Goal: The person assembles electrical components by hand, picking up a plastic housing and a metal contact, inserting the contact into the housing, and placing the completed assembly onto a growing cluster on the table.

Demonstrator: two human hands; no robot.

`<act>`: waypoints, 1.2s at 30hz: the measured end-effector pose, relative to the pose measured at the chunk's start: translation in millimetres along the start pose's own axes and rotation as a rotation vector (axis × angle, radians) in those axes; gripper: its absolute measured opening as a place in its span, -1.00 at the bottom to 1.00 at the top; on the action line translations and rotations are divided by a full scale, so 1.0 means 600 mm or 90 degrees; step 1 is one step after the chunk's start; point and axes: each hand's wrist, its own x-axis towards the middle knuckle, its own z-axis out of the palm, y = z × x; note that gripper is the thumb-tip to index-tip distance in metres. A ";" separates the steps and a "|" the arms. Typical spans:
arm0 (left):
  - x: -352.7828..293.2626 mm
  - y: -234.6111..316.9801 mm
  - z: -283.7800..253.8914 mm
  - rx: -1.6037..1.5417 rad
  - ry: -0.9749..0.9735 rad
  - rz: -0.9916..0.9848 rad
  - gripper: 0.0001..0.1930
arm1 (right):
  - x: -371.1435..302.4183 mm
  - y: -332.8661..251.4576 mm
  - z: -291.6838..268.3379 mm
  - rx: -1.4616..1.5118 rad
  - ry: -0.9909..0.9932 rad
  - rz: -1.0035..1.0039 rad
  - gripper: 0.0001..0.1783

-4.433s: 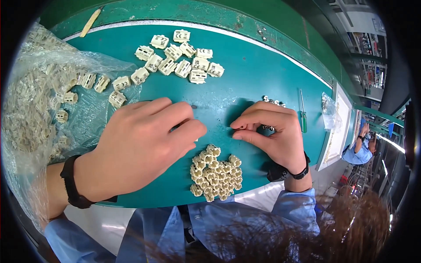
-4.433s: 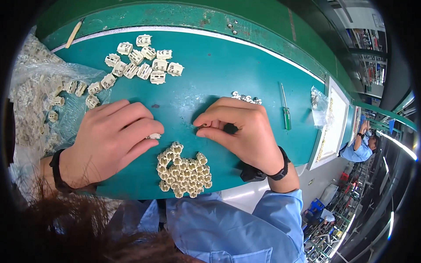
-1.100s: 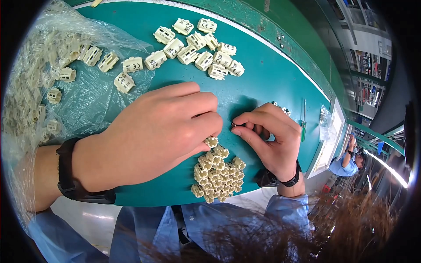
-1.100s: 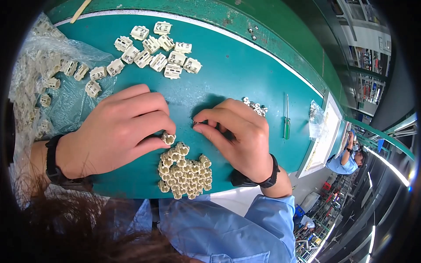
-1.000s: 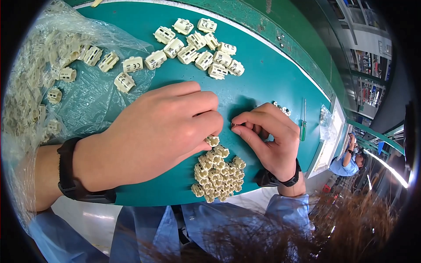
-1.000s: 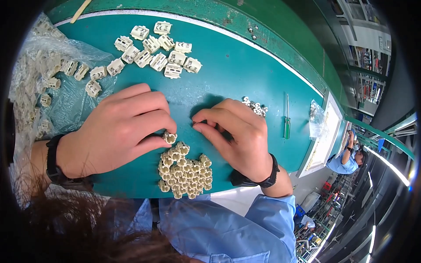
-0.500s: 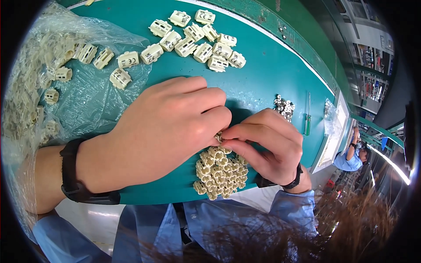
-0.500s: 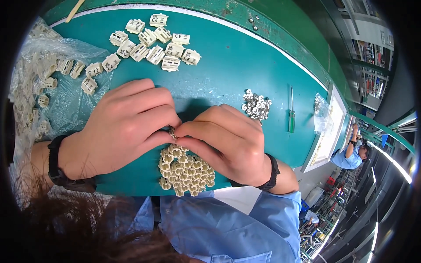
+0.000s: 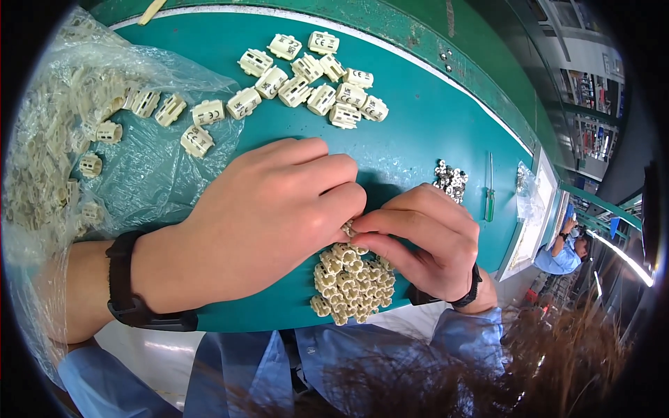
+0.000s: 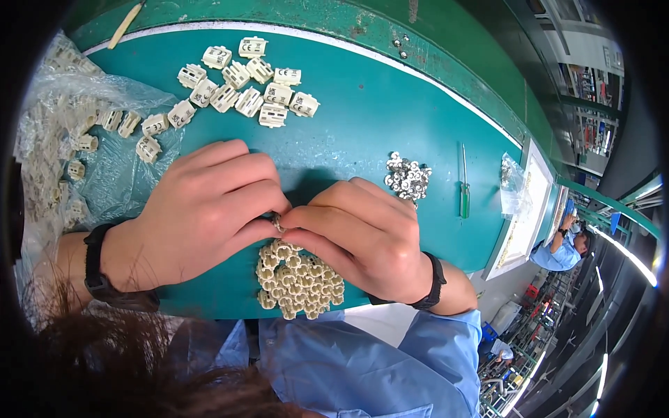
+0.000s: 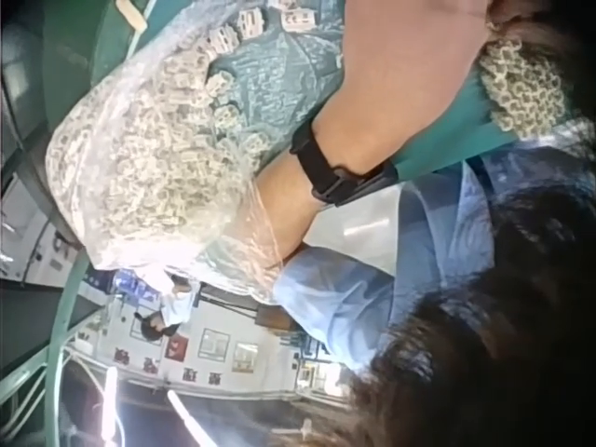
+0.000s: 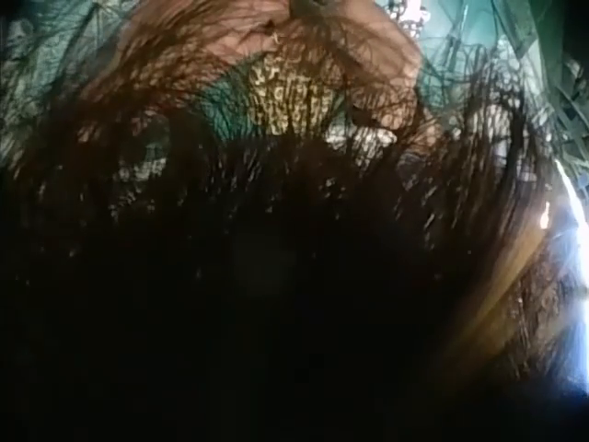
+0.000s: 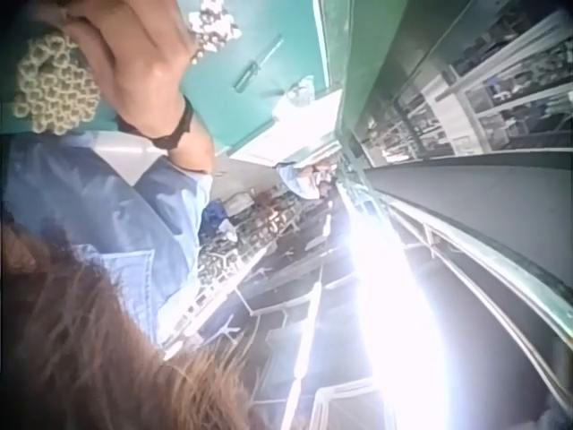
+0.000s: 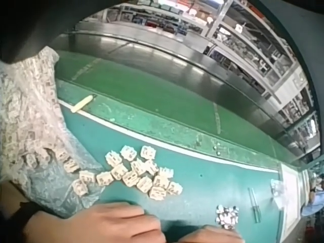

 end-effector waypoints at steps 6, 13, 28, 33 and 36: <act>0.004 -0.001 -0.006 -0.024 -0.012 0.003 -0.69 | 0.005 0.003 -0.026 -0.004 0.022 0.005 -0.71; -0.009 0.001 -0.029 -0.009 -0.072 0.045 -0.67 | -0.019 0.029 -0.067 0.024 -0.048 0.186 -0.74; -0.006 0.053 -0.160 0.390 -0.128 -0.216 -0.56 | -0.034 0.034 -0.053 0.105 -0.072 0.178 -0.80; -0.009 0.053 -0.165 0.357 -0.162 -0.205 -0.57 | -0.032 0.035 -0.058 0.075 -0.103 0.182 -0.80; -0.007 0.057 -0.161 0.329 -0.073 -0.215 -0.61 | -0.034 0.035 -0.060 0.105 -0.092 0.224 -0.80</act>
